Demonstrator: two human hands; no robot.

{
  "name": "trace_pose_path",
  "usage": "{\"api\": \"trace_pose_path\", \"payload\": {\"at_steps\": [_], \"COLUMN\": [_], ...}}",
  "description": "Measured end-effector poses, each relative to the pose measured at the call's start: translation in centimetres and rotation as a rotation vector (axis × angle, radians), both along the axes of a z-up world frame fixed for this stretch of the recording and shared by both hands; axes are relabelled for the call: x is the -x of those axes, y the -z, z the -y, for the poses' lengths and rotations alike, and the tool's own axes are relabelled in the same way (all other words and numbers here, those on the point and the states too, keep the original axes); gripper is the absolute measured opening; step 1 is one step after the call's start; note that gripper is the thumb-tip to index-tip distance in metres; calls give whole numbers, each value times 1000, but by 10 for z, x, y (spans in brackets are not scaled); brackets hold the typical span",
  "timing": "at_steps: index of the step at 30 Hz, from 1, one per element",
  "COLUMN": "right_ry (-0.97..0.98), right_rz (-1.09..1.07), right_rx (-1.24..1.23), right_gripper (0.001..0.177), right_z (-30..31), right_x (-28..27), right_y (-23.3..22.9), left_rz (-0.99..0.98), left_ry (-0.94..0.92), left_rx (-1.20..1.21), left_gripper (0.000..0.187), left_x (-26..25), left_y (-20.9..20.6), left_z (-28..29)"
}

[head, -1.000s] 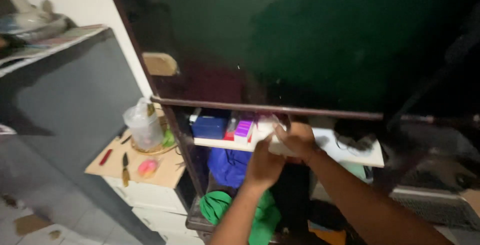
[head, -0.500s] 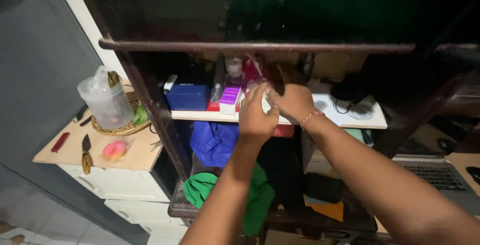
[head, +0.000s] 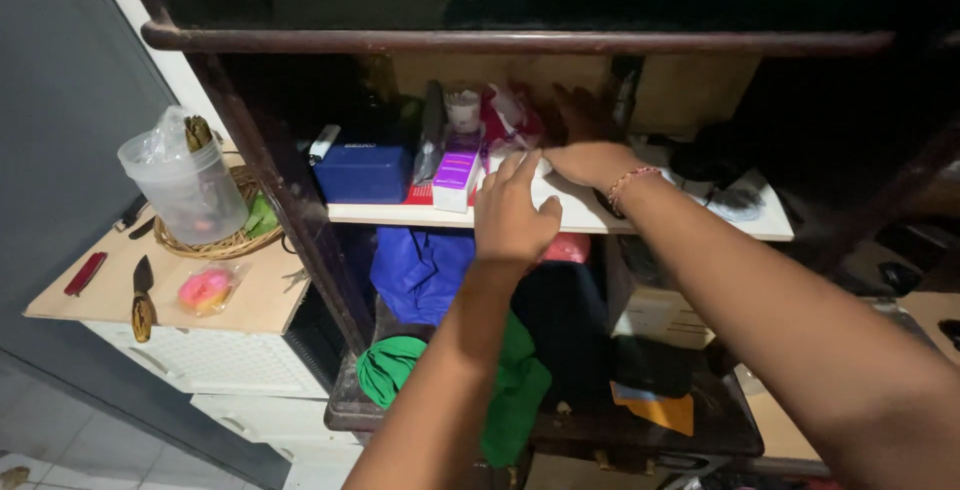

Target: The person wipes several small items on a cluttered wooden shelf using a tissue. They handle a black computer mouse, a white bottle, and a small cylindrical container, wiping each one individually before placing them back on the shelf.

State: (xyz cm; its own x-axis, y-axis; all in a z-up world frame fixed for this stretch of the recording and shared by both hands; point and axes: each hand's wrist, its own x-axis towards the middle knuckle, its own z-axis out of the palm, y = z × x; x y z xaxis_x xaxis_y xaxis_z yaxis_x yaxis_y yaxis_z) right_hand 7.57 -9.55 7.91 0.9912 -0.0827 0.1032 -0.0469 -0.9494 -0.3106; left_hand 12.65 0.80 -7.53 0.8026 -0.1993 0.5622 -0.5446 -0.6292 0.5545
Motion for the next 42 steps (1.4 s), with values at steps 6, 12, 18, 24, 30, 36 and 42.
{"api": "trace_pose_path", "payload": {"at_steps": [6, 12, 18, 24, 30, 36, 42], "right_ry": [-37, 23, 56, 170, -155, -231, -148], "right_rz": [-218, -69, 298, 720, 964, 961, 788], "right_rx": [-4, 186, 284, -208, -340, -375, -379], "right_gripper": [97, 74, 44, 25, 19, 22, 26], "right_z": [29, -6, 32, 71, 2, -21, -16], "right_x": [-65, -51, -92, -45, 73, 171, 249], "right_y": [66, 53, 74, 104, 53, 36, 3], "left_rz": [115, 27, -163, -517, -919, -1021, -953], "left_ry": [6, 54, 61, 222, 362, 279, 203], "left_rx": [96, 367, 614, 1097, 1427, 1498, 1405], "left_gripper": [56, 72, 85, 75, 82, 91, 71], "left_x": [-27, -9, 8, -3, 59, 158, 191], "left_y": [0, 4, 12, 20, -55, -136, -112], "left_z": [-20, -19, -14, -4, -15, -31, -6]}}
